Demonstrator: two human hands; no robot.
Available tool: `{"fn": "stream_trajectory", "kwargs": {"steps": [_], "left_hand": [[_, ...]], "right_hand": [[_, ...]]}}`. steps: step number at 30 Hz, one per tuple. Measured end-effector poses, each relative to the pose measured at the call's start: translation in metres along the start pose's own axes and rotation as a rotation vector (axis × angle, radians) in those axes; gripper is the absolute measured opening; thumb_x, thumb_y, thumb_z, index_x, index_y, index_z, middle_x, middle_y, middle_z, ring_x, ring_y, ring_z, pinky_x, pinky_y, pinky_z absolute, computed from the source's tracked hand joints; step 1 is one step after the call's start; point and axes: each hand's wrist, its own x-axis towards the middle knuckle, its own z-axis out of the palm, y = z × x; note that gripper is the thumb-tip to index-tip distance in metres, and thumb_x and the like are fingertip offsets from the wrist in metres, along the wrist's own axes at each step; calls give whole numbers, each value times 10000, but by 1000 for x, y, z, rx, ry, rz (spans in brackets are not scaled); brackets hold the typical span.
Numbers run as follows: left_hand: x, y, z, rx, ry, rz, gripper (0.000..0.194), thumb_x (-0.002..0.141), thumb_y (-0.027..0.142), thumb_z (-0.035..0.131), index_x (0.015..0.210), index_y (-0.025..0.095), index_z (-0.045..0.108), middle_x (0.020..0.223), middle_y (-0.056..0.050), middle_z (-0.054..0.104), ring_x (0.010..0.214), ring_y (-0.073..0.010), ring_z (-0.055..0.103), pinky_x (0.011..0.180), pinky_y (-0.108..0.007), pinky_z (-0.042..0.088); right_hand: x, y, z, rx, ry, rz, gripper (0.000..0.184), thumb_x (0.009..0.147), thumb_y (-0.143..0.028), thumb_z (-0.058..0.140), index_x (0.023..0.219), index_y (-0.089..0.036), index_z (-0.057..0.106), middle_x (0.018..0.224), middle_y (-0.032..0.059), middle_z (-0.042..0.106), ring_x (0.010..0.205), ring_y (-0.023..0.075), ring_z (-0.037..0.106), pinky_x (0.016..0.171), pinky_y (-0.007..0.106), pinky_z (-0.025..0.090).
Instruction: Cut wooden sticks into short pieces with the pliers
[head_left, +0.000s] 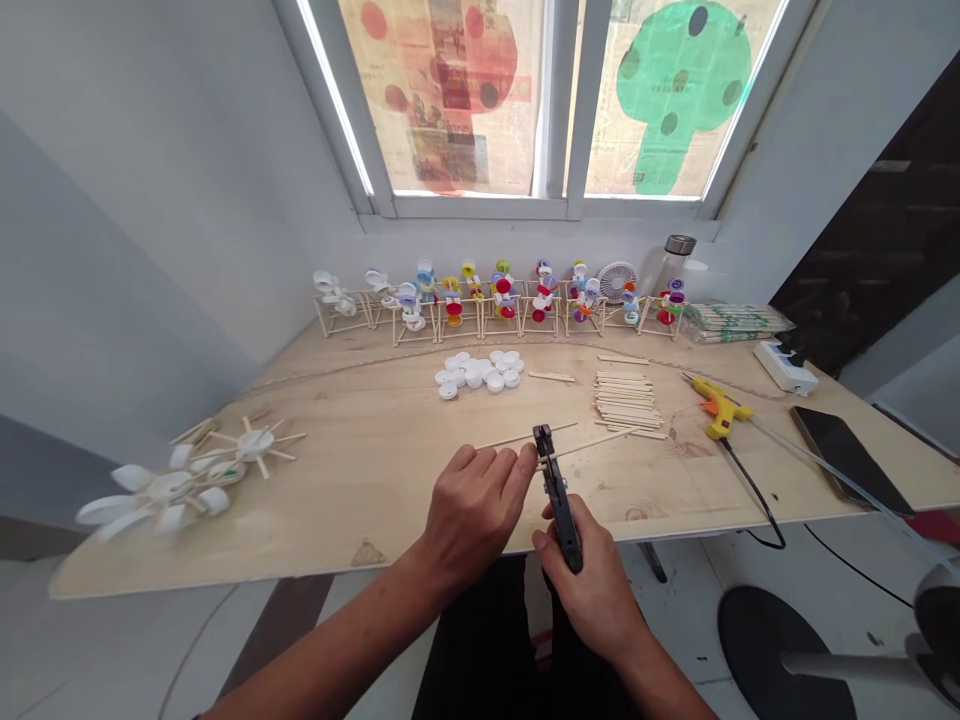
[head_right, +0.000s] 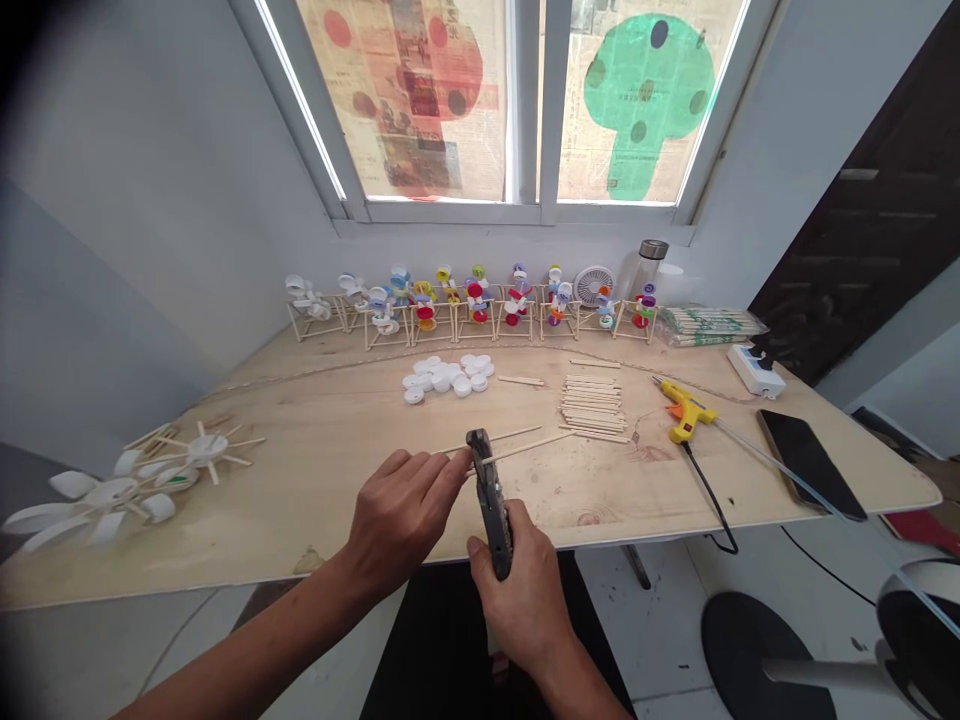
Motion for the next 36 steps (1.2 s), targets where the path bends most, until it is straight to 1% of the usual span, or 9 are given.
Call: {"fn": "stream_trajectory", "kwargs": {"steps": [2, 5, 10, 13, 18, 24, 30, 36], "left_hand": [[-2, -1, 2, -30, 34, 0, 172, 837, 155, 471, 984, 90, 534, 594, 5, 512, 511, -111, 443, 501, -260, 302], [-6, -4, 5, -80, 57, 11, 156, 826, 159, 494, 964, 98, 532, 567, 19, 487, 489, -103, 420, 489, -251, 297], [-7, -12, 7, -119, 80, 68, 129, 826, 118, 464, 940, 106, 522, 567, 21, 486, 495, -95, 427, 484, -242, 302], [-5, -13, 5, -110, 72, 81, 130, 835, 104, 427, 919, 119, 525, 569, 23, 486, 489, -90, 428, 477, -237, 304], [-5, -10, 2, -131, 48, 56, 132, 830, 93, 430, 902, 117, 538, 542, 32, 452, 461, -87, 394, 462, -235, 289], [-9, -8, -5, -214, 9, -24, 83, 831, 144, 469, 861, 137, 546, 525, 37, 457, 430, -84, 365, 436, -231, 261], [-11, -6, -9, -354, -46, -99, 93, 859, 191, 449, 876, 146, 529, 574, 27, 537, 462, -75, 453, 470, -192, 338], [-13, -8, -11, -465, -94, -152, 134, 878, 211, 410, 860, 156, 531, 572, 30, 557, 482, -75, 501, 489, -172, 368]], "right_hand": [[-1, -1, -1, -10, 6, 2, 94, 788, -242, 489, 870, -202, 464, 647, -46, 484, 565, 128, 453, 542, 233, 351], [-4, -4, -2, 0, -6, 16, 96, 783, -241, 499, 865, -201, 469, 651, -44, 486, 577, 130, 454, 556, 236, 359], [-8, -7, -1, 167, -112, 61, 94, 799, -249, 482, 881, -202, 476, 693, -34, 505, 598, 121, 467, 553, 222, 377], [-8, -6, 0, 211, -136, 80, 106, 803, -254, 476, 894, -199, 475, 690, -31, 508, 593, 121, 469, 531, 217, 375], [-6, -7, -2, 120, -86, 44, 96, 798, -230, 483, 888, -196, 477, 677, -38, 504, 616, 123, 479, 589, 230, 385], [-8, -7, -2, 22, -53, 1, 95, 802, -242, 481, 886, -199, 475, 665, -43, 490, 595, 126, 471, 552, 227, 370], [-10, -10, -2, -42, -45, -21, 88, 806, -251, 480, 882, -208, 475, 681, -36, 533, 600, 133, 507, 552, 230, 370], [-9, -8, -2, -96, -28, -40, 60, 809, -250, 474, 854, -212, 469, 691, -27, 556, 614, 139, 527, 558, 230, 372]]}}
